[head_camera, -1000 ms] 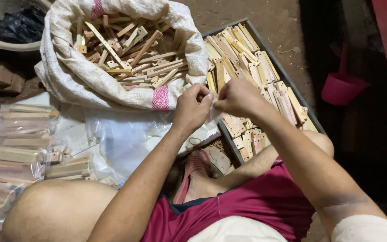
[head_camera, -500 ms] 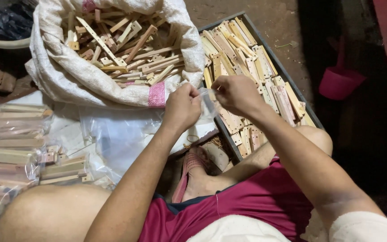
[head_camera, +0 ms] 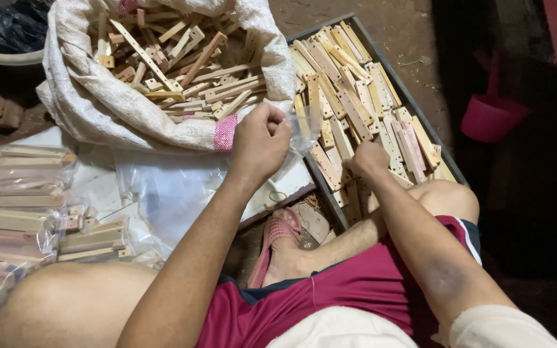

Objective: The person takes small wooden slats from a white sack and places them into plastic bags by hand, then places the filled bags into a black crate.

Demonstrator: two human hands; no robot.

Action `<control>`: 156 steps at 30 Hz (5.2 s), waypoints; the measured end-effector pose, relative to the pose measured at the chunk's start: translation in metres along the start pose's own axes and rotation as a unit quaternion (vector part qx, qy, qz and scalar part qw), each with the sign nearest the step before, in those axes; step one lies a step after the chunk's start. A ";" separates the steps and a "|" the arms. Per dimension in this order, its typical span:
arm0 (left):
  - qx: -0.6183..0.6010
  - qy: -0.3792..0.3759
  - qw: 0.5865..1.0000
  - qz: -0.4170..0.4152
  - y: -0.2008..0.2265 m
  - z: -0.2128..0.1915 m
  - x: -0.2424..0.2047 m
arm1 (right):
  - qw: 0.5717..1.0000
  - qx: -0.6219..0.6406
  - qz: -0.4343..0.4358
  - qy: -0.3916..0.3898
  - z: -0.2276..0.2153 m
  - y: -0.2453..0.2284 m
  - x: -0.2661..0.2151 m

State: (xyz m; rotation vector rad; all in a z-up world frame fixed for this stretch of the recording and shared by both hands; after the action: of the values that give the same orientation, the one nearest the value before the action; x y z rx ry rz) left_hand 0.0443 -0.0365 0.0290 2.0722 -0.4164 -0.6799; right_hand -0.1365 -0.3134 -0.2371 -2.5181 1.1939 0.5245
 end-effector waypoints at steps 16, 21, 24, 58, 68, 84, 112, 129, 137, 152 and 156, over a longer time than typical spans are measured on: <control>0.015 -0.055 0.998 -0.021 0.011 0.006 -0.016 | 0.912 0.226 -0.275 0.204 -0.316 -0.102 -0.259; 0.000 -0.076 0.997 -0.026 0.010 0.010 -0.026 | 0.859 -0.027 -0.446 0.248 -0.274 -0.166 -0.240; -0.059 -0.043 0.997 -0.025 -0.020 0.024 -0.012 | 0.893 0.002 -0.418 0.166 -0.219 -0.176 -0.196; 0.166 0.034 0.985 -0.030 -0.037 -0.038 -0.052 | 0.933 0.085 -0.329 0.119 -0.215 -0.237 -0.219; 0.133 0.150 0.980 0.000 -0.031 -0.113 -0.084 | 0.849 0.169 -0.457 0.202 -0.196 -0.299 -0.223; 0.084 0.237 0.960 -0.123 -0.100 -0.210 -0.074 | 0.911 0.216 -0.338 0.097 -0.065 -0.438 0.030; 0.047 0.154 0.987 0.011 -0.089 -0.189 -0.073 | 0.854 0.411 -0.300 0.109 -0.094 -0.410 -0.037; 0.046 0.193 0.980 0.028 -0.092 -0.178 -0.060 | 0.827 0.224 -0.507 0.097 -0.305 -0.263 -0.238; 0.056 0.213 0.972 0.076 -0.087 -0.150 -0.064 | 0.892 0.139 -0.431 -0.010 -0.269 -0.326 -0.255; 0.008 0.146 0.988 0.037 -0.093 -0.121 -0.082 | 0.904 -0.136 -0.378 -0.145 -0.122 -0.358 -0.214; 0.036 0.138 0.989 0.025 -0.096 -0.112 -0.076 | 0.902 -0.203 -0.360 -0.123 -0.098 -0.349 -0.183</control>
State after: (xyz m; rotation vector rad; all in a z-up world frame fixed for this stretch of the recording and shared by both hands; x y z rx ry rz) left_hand 0.0556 0.1289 0.0234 2.1782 -0.3376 -0.3438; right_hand 0.0493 -0.0193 -0.0285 -2.8487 0.0113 0.9060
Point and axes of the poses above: each hand's wrist, its own x-axis towards the middle knuckle, its own z-axis out of the palm, y = z × x, the point moved 6 cm from there along x, towards the middle knuckle, and after that the axes turned 6 degrees about -z, right-handed, at the moved point
